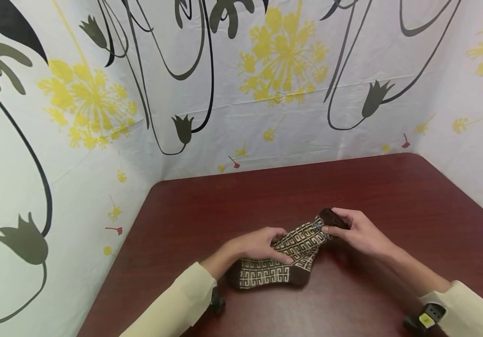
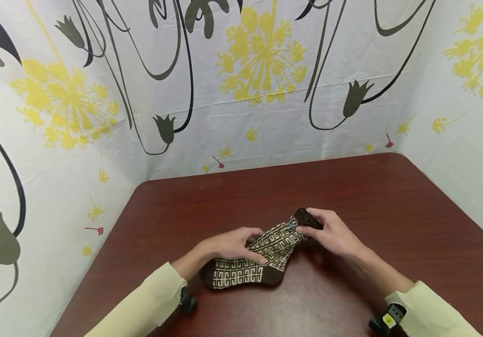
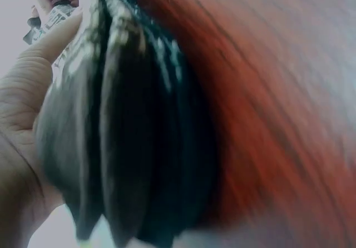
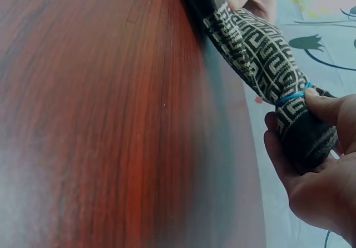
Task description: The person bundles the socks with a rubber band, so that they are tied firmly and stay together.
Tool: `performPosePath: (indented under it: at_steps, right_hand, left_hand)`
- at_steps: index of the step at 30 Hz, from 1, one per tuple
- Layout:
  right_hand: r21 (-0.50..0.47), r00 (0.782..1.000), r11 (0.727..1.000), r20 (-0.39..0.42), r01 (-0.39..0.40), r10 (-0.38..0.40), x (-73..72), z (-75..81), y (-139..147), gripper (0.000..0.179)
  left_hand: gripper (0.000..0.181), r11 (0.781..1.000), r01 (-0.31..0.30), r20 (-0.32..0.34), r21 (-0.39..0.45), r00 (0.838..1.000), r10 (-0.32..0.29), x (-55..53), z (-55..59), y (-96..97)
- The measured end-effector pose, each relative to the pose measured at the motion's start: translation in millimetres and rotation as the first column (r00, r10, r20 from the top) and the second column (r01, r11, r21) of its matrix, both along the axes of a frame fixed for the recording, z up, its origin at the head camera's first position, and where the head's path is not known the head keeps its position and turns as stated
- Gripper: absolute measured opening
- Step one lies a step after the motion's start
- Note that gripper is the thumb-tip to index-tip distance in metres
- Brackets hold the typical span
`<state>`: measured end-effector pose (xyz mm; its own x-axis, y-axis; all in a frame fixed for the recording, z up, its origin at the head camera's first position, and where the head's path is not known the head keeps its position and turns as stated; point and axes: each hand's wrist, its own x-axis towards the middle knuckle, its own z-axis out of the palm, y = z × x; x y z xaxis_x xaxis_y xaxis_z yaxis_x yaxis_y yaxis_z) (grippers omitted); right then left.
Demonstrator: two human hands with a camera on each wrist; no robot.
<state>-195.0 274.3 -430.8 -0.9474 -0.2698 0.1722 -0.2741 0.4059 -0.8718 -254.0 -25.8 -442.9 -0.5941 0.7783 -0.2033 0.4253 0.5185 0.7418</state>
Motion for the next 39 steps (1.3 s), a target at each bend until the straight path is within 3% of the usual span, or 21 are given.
performPosePath:
  at_steps: [3,10,17,23,29,34,39]
  right_hand:
    - [-0.008,0.999,1.0,0.016,0.027,-0.027,0.8,-0.9,4,0.042]
    - [0.009,0.994,0.995,0.049,0.095,-0.095,-0.3,-2.3,11,0.044]
    - [-0.05,0.984,0.995,0.163,0.081,-0.072,-3.6,-4.9,16,0.052]
    - [-0.162,0.958,0.986,0.286,0.049,0.0,-7.3,-6.7,19,0.057]
    - [-0.178,0.94,0.984,0.339,0.031,0.031,-10.5,-6.8,20,0.057]
    - [-0.188,0.932,0.981,0.361,0.048,0.024,-13.2,-7.7,21,0.058]
    - [-0.154,0.924,0.983,0.381,0.096,-0.03,-17.1,-8.8,24,0.059]
  left_hand:
    - [0.072,0.999,-0.005,0.01,-0.054,1.0,0.005,0.3,2.5,-10.4]
    - [0.053,0.993,0.026,0.03,-0.116,0.999,-0.022,-2.9,7.2,-37.2]
    - [0.042,0.992,0.036,0.033,-0.123,0.999,-0.032,-9.8,13.6,-63.0]
    - [0.038,0.996,-0.028,0.029,-0.086,0.999,0.03,-17.0,15.7,-82.1]
    - [0.036,0.994,-0.104,0.049,-0.025,0.993,0.105,-23.9,18.3,-97.3]
    - [0.032,0.984,-0.179,0.055,0.017,0.982,0.178,-30.0,16.6,-105.6]
    - [0.029,0.967,-0.238,0.085,0.096,0.97,0.23,-35.4,13.2,-108.3]
